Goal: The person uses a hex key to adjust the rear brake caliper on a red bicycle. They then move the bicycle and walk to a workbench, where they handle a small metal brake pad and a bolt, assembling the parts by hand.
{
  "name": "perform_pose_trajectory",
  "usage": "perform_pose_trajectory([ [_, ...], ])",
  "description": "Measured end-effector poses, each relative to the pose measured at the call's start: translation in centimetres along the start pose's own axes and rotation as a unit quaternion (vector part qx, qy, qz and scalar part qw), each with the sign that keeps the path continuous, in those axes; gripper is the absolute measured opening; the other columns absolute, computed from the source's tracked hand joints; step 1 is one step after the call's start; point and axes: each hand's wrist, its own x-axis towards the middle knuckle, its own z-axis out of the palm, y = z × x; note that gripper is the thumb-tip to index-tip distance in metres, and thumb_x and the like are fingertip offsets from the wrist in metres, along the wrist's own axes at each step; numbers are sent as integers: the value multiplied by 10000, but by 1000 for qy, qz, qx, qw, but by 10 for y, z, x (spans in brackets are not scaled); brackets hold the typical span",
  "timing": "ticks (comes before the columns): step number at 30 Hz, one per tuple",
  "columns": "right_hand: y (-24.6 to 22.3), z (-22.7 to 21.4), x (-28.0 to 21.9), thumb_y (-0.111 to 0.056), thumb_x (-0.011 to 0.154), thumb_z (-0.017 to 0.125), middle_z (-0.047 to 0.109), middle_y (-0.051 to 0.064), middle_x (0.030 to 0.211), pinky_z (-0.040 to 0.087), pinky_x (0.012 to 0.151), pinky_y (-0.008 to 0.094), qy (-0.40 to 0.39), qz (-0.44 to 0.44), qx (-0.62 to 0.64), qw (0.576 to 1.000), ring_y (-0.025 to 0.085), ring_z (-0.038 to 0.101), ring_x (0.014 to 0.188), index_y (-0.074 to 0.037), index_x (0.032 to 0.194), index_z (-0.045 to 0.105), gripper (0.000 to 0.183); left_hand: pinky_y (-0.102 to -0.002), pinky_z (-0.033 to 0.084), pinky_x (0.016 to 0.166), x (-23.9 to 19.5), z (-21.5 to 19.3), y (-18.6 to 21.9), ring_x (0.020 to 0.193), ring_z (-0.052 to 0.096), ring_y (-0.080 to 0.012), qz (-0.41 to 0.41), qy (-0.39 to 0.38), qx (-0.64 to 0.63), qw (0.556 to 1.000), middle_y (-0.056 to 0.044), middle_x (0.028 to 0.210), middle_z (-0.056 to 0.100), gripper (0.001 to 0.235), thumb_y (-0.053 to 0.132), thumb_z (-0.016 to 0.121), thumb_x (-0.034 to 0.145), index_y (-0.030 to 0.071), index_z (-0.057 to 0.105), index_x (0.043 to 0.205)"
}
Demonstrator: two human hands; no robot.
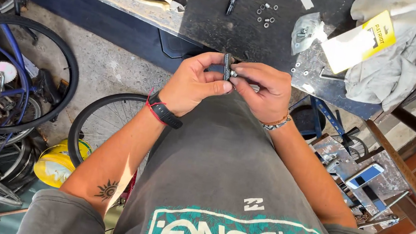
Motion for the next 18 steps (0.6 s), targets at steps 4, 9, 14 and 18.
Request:
perform_pose_trajectory([
  [4, 10, -11, -14, 201, 820, 783, 687, 340, 960, 637, 581, 418, 34, 36, 72, 996, 346, 758, 762, 165, 1014, 704, 212, -310, 667, 847, 6, 8, -9, 941, 734, -138, 1, -2, 27, 1000, -114, 1055, 714, 547, -41, 828, 846, 15, 597, 1340],
  [9, 14, -19, -21, 192, 813, 801, 677, 335, 958, 651, 672, 400, 59, 72, 110, 990, 312, 749, 836, 180, 1016, 685, 235, -302, 667, 854, 12, 11, -15, 941, 724, -132, 20, 0, 57, 998, -113, 1052, 717, 546, -31, 830, 856, 35, 599, 1346],
  [14, 10, -30, -17, 209, 820, 794, 674, 357, 945, 641, 669, 423, 45, 51, 59, 996, 329, 735, 857, 180, 1002, 675, 220, -312, 662, 886, 19, 14, -21, 982, 726, -144, 57, -13, 47, 997, -95, 1145, 654, 516, -66, 830, 842, 4, 619, 1306],
  [18, -11, -42, -5, 213, 816, 807, 675, 353, 940, 638, 681, 422, 38, 53, -3, 998, 341, 737, 842, 176, 999, 691, 220, -318, 665, 886, 21, 13, -20, 984, 729, -151, 69, -15, 41, 997, -87, 1143, 633, 510, -67, 829, 845, -1, 620, 1306],
])
